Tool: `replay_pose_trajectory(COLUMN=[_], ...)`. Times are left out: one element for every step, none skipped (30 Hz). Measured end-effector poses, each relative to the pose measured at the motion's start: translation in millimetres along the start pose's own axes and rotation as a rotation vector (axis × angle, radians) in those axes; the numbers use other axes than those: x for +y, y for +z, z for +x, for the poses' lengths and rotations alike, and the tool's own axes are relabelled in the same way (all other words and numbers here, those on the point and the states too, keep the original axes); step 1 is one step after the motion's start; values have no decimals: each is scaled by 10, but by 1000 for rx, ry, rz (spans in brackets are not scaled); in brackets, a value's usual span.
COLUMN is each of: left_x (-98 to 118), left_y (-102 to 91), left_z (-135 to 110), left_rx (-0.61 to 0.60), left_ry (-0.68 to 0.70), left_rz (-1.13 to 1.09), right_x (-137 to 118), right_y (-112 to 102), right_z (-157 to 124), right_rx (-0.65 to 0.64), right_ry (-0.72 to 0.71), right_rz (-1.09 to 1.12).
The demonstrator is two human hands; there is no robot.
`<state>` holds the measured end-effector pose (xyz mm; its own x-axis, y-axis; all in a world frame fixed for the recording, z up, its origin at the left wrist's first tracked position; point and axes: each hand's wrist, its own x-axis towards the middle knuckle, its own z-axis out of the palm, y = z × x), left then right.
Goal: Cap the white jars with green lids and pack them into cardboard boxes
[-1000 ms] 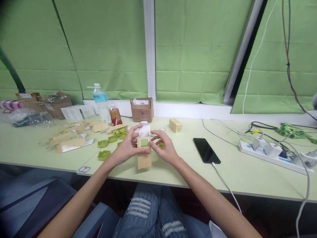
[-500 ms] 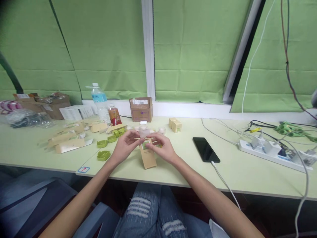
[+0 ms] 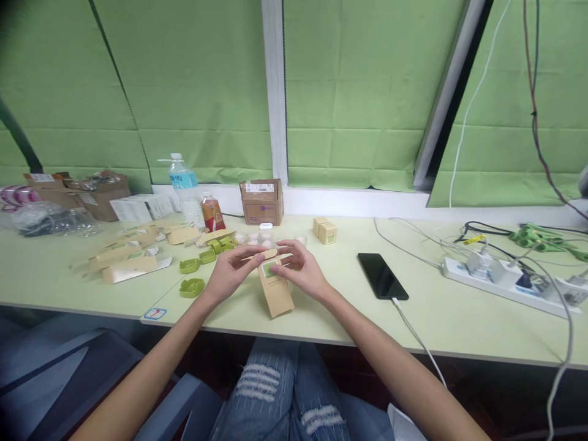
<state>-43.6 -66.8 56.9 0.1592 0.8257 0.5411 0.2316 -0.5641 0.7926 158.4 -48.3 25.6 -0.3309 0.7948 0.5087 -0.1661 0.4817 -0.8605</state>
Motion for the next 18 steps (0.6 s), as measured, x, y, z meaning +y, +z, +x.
replay_pose_trajectory(left_x=[6, 12, 18, 22, 24, 25, 25, 24, 22, 22, 22, 22, 24, 25, 26, 25, 22, 16], left_y=[1, 1, 3, 6, 10, 15, 21, 26, 31, 34, 34, 31, 26, 19, 12, 5, 0, -1], left_z=[-2, -3, -4, -5, -6, -8, -9, -10, -12, -14, -15, -17, -18, -20, -21, -22, -23, -24], left_rx=[-3, -4, -4, -4, -3, -1, 4, 8, 12, 16, 18, 14, 3, -10, -22, -35, -50, -63], left_ry=[6, 7, 5, 0, -6, -11, -15, -17, -16, -11, -2, 14, 35, 61, 89, 116, 138, 153], left_rz=[5, 9, 14, 16, 15, 12, 8, 8, 10, 15, 24, 38, 56, 77, 100, 121, 138, 148], right_x=[-4, -8, -13, -18, -22, -26, -29, -30, -29, -27, -22, -15, -7, 3, 13, 22, 30, 37], right_y=[0, 1, 2, 3, 3, 4, 4, 3, 2, 0, -1, -2, -3, -3, -3, -1, 1, 5], right_z=[-1, -3, -6, -8, -11, -13, -15, -16, -16, -16, -14, -12, -10, -7, -5, -4, -3, -3], right_rx=[-4, -4, -3, -1, 2, 6, 9, 10, 9, 6, 3, -2, -5, -5, -4, -4, -5, -9], right_ry=[-2, -1, 2, 7, 13, 17, 18, 16, 12, 7, 2, -1, -1, 0, 0, 1, 1, 2], right_rz=[-10, -19, -25, -31, -38, -45, -52, -60, -65, -66, -61, -50, -36, -18, -1, 13, 21, 23])
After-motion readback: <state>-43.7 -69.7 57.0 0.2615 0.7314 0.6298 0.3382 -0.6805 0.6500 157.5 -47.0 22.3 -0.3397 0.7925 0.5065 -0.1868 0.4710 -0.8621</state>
